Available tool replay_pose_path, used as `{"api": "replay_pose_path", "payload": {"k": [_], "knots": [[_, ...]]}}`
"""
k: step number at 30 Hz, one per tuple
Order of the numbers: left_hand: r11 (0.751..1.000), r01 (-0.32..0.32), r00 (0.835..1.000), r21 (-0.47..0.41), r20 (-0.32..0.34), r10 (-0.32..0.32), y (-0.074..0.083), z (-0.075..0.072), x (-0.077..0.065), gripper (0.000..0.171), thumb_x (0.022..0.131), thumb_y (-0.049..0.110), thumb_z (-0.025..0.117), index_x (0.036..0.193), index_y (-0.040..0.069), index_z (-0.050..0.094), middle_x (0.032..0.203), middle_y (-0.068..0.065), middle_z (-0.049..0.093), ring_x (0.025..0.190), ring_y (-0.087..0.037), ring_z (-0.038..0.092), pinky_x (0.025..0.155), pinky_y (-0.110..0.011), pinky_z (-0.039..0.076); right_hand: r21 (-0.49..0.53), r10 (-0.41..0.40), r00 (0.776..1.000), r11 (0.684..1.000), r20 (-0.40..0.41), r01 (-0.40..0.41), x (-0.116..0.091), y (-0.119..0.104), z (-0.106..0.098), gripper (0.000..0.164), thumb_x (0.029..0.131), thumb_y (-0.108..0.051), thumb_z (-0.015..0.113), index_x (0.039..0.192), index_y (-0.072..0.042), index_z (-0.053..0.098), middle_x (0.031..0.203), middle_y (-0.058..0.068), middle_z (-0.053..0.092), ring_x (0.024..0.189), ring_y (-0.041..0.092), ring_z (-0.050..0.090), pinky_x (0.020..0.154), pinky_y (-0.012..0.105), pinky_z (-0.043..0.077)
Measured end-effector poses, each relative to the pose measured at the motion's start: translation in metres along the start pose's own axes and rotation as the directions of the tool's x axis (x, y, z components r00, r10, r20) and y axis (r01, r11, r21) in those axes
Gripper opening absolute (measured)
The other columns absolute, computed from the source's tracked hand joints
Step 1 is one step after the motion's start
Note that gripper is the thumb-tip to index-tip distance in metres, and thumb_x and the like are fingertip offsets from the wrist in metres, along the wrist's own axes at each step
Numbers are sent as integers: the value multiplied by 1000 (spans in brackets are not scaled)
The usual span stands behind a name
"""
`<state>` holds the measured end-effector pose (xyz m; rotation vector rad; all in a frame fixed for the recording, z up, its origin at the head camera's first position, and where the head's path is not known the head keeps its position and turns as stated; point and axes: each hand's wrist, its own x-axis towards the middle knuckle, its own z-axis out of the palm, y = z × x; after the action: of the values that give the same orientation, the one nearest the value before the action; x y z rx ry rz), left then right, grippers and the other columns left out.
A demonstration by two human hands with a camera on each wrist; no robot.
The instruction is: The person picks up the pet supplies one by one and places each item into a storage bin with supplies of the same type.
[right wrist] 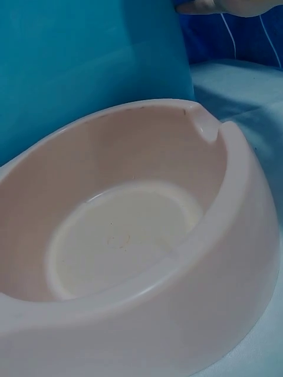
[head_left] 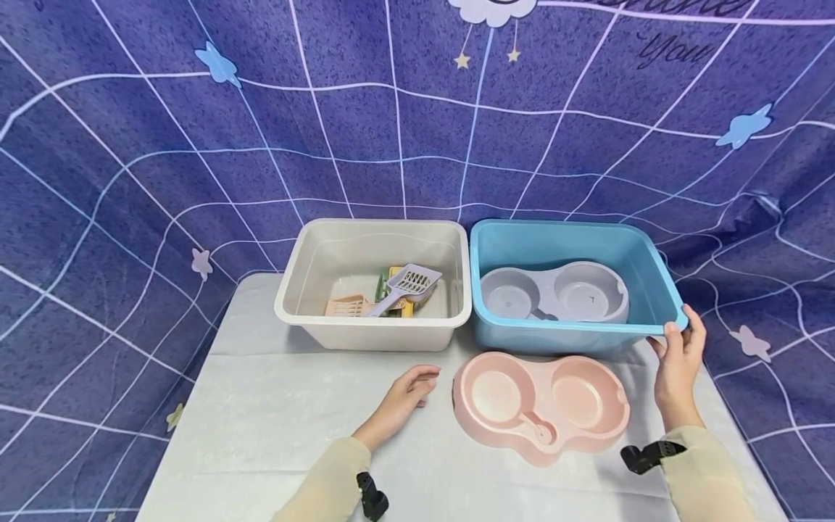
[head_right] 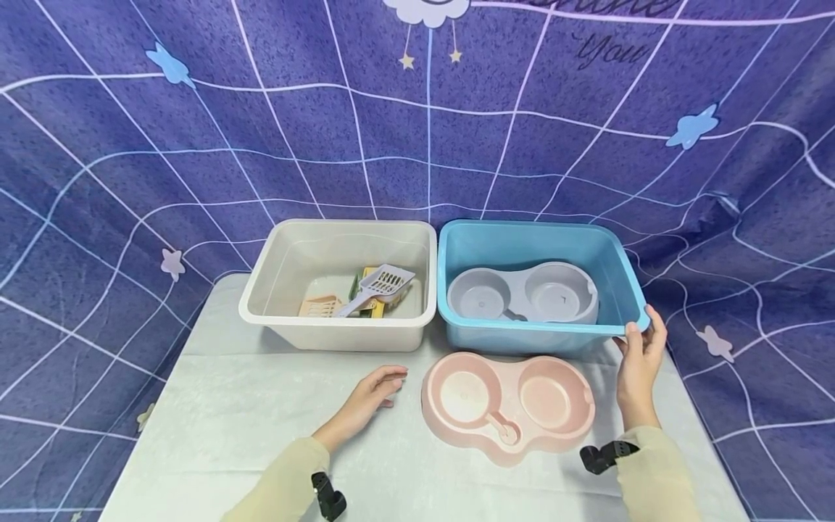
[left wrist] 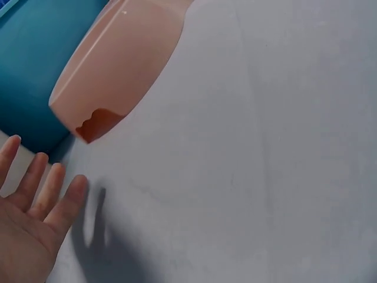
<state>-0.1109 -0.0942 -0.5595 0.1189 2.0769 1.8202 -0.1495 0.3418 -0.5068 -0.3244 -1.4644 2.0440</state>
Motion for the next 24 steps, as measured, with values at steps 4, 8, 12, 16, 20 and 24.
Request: {"api": "replay_pose_path", "payload": {"k": [4, 8, 12, 16, 20, 24], "knots": [[1000, 11, 999, 3, 35, -11, 0, 10, 3, 42, 103, 28, 52, 139, 6, 52, 135, -18, 55, 115, -26, 56, 88, -48, 51, -18, 1, 1000, 1000, 0, -1, 0, 0, 0, 44, 101, -10, 51, 145, -18, 44, 141, 6, 39, 124, 21, 42, 81, 17, 48], [1000, 19, 998, 19, 62, -20, 0, 19, 4, 41, 103, 28, 53, 140, 9, 52, 135, -13, 55, 116, -25, 56, 88, -45, 51, -33, 1, 1000, 999, -3, -1, 0, 0, 0, 44, 102, -10, 51, 145, -18, 43, 141, 6, 39, 124, 21, 42, 82, 17, 48], [1000, 14, 997, 19, 72, -15, 0, 27, 4, 41, 103, 27, 53, 141, 11, 51, 138, -12, 53, 121, -28, 53, 93, -48, 49, -31, -1, 1000, 1000, -9, 1, 0, 1, -1, 44, 102, -9, 51, 145, -17, 43, 140, 6, 40, 123, 21, 43, 81, 17, 48], [1000, 22, 997, 23, 72, -23, -1, 32, 5, 43, 103, 28, 53, 142, 12, 49, 140, -11, 52, 123, -28, 53, 95, -48, 49, -30, -2, 1000, 1000, -9, 2, 0, 0, 0, 44, 102, -10, 51, 145, -18, 44, 139, 6, 40, 121, 21, 44, 82, 17, 48], [998, 30, 997, 59, 66, -34, -1, 34, 6, 44, 102, 31, 54, 142, 14, 49, 140, -9, 51, 121, -25, 55, 95, -42, 50, -28, -3, 1000, 1000, -15, 3, -1, 0, 1, 44, 102, -10, 51, 144, -18, 44, 138, 6, 41, 120, 21, 45, 83, 17, 48], [996, 28, 998, 84, 55, -32, -2, 35, 7, 44, 102, 31, 55, 142, 14, 50, 141, -10, 50, 119, -24, 56, 94, -39, 51, -43, -2, 1000, 999, -17, 1, -1, 1, 2, 44, 102, -10, 50, 145, -19, 43, 139, 5, 40, 122, 21, 44, 84, 19, 47]]}}
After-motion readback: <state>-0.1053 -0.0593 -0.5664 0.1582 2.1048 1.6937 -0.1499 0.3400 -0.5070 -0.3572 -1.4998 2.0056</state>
